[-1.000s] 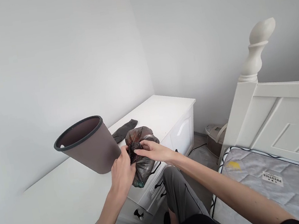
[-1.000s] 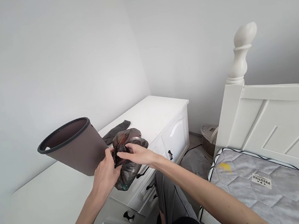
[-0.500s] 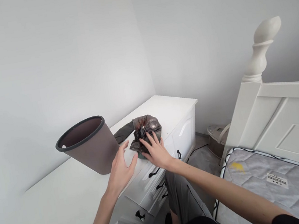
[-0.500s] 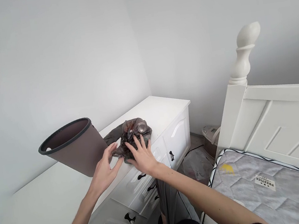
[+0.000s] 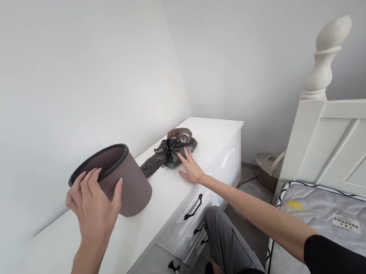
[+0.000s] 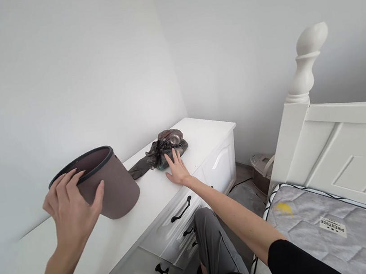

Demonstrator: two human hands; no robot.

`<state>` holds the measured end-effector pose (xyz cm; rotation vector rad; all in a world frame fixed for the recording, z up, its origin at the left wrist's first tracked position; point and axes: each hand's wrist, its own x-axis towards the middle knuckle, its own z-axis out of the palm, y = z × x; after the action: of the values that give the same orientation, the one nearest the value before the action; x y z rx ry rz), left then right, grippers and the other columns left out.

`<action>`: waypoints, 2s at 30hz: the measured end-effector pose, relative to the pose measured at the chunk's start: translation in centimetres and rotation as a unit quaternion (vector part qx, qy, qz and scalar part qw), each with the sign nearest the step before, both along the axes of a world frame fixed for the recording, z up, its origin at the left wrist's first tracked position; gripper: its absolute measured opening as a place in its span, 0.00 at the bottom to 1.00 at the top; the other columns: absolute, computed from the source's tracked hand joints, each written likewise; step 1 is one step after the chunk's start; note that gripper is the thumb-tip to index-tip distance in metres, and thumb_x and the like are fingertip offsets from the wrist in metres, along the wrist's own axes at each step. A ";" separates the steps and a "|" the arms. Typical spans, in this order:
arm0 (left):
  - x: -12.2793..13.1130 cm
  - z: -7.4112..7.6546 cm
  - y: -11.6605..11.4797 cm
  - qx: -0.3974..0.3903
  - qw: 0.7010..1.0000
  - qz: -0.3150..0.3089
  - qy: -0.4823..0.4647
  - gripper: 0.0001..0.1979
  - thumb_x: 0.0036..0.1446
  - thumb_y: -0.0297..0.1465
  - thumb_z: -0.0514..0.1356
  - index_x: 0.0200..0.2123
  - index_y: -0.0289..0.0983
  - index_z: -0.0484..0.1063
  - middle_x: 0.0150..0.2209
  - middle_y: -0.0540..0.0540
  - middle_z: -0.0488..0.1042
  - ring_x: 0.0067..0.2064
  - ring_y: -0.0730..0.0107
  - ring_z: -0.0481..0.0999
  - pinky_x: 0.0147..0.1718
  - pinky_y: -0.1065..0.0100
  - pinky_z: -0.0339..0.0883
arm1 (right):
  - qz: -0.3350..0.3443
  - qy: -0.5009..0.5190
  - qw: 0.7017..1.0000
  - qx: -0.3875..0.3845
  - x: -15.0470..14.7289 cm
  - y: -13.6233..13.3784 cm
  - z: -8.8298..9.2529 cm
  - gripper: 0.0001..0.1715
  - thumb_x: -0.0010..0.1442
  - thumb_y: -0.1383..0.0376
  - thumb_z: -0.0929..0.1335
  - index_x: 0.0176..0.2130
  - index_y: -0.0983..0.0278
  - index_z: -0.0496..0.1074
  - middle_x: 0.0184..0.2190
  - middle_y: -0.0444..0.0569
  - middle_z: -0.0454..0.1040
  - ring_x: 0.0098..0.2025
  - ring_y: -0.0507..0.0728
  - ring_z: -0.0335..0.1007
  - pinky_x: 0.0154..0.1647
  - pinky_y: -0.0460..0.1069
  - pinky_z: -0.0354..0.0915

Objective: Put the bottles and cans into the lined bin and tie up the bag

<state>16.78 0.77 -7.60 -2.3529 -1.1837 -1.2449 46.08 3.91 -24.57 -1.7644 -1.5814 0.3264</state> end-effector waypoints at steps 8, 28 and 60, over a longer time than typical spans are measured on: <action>-1.7 1.0 1.4 0.081 0.993 0.053 0.070 0.23 0.66 0.51 0.55 0.52 0.41 0.75 0.44 0.35 0.78 0.55 0.38 0.72 0.64 0.39 0.53 | -0.025 0.006 1.000 -0.002 -0.6 -1.5 -2.8 0.45 0.66 0.66 0.65 0.75 0.73 0.49 0.78 0.67 0.40 0.79 0.65 0.36 0.76 0.60 0.48; -2.1 0.9 0.4 0.097 0.991 0.084 0.034 0.22 0.66 0.50 0.59 0.51 0.40 0.77 0.42 0.37 0.76 0.50 0.41 0.73 0.58 0.42 0.58 | 0.183 -0.174 0.968 0.009 -10.3 3.5 -0.8 0.31 0.76 0.54 0.57 0.68 0.68 0.65 0.79 0.58 0.39 0.78 0.70 0.38 0.75 0.64 0.45; -1.0 1.0 -0.3 0.050 0.999 0.014 -0.004 0.16 0.68 0.44 0.57 0.48 0.40 0.77 0.39 0.41 0.79 0.49 0.50 0.75 0.57 0.48 0.62 | 0.215 0.501 0.813 0.203 -6.0 -6.4 9.1 0.18 0.61 0.58 0.72 0.51 0.57 0.80 0.59 0.49 0.74 0.58 0.60 0.73 0.66 0.60 0.70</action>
<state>15.78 0.50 -6.59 -2.2540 -1.1261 -1.2750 40.07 -2.53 -15.47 -0.6371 -1.0847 0.8866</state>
